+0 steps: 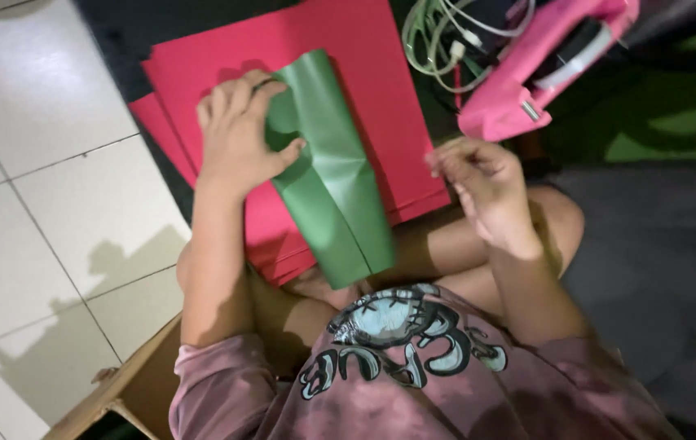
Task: Folding green decorative paper and attaching it to a flower to create a bouquet component
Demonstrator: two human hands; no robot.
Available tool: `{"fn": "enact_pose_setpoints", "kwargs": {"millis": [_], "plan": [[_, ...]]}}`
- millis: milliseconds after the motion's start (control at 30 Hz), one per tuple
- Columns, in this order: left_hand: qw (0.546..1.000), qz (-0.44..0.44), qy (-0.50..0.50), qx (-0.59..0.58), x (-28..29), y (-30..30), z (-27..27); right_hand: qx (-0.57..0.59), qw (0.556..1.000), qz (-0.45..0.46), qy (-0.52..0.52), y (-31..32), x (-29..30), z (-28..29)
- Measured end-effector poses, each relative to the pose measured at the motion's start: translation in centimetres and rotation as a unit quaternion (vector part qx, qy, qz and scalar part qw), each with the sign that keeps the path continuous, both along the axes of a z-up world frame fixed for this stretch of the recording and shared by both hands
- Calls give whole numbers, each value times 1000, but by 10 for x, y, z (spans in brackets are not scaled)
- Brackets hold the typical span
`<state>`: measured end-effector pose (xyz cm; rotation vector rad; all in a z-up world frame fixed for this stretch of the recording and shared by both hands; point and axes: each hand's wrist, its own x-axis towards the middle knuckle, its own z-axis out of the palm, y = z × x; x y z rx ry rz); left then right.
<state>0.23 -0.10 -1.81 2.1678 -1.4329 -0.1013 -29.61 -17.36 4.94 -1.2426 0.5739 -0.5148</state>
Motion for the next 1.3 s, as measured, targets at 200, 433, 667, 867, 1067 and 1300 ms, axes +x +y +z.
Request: {"fn": "enact_pose_setpoints", "kwargs": {"millis": [200,433,667,867,1067,1300], "plan": [[999,10,-3,-37,-3,2,3,-53,982,160,80,10,101,34],[999,14,1,-51,-1,2,2,-42,964,201,169,-10,181,-38],[998,10,28,-52,1,3,4,-99,937,223,251,-6,207,-40],[998,10,34,-47,1,2,3,-145,923,221,279,-7,216,-38],[999,10,26,-42,1,2,3,-164,923,212,274,-6,220,-45],[998,8,18,-52,0,2,5,-282,882,199,321,1,226,-39]]}}
